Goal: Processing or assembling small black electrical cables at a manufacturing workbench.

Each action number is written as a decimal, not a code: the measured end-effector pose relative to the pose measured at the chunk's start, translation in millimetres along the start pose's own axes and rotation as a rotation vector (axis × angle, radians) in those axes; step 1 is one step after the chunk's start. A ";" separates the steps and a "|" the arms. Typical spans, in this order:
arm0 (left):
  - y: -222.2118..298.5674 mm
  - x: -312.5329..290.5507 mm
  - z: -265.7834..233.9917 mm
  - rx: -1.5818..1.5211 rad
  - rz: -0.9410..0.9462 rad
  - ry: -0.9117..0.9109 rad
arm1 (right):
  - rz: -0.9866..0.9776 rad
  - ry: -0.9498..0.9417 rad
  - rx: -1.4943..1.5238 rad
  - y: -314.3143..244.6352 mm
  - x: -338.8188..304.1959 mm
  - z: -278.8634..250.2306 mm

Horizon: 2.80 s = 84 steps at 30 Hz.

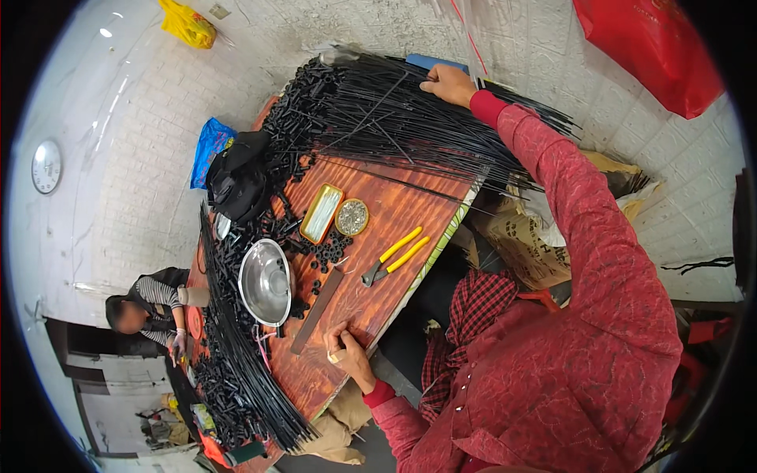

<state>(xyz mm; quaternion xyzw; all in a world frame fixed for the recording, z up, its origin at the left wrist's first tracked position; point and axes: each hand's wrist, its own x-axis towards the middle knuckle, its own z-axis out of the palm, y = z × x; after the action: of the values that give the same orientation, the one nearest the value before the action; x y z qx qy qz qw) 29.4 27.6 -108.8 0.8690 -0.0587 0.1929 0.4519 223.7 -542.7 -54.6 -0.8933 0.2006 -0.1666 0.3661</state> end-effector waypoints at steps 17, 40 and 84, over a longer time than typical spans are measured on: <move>9.4 1.2 2.4 0.002 -0.036 0.017 | -0.036 -0.068 -0.322 -26.2 -29.6 12.9; 6.6 -2.8 0.4 0.031 0.027 0.026 | -0.012 -0.017 -0.117 -31.6 -11.3 -22.2; 2.3 -11.6 -12.1 -0.260 0.009 0.095 | -0.534 -0.639 1.098 -298.5 -142.1 -38.4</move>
<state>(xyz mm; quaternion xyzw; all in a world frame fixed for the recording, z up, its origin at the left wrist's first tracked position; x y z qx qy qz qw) 14.7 35.1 -105.2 0.7927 -0.0656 0.2267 0.5621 154.4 -302.4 165.1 -0.6027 -0.2577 -0.0571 0.7530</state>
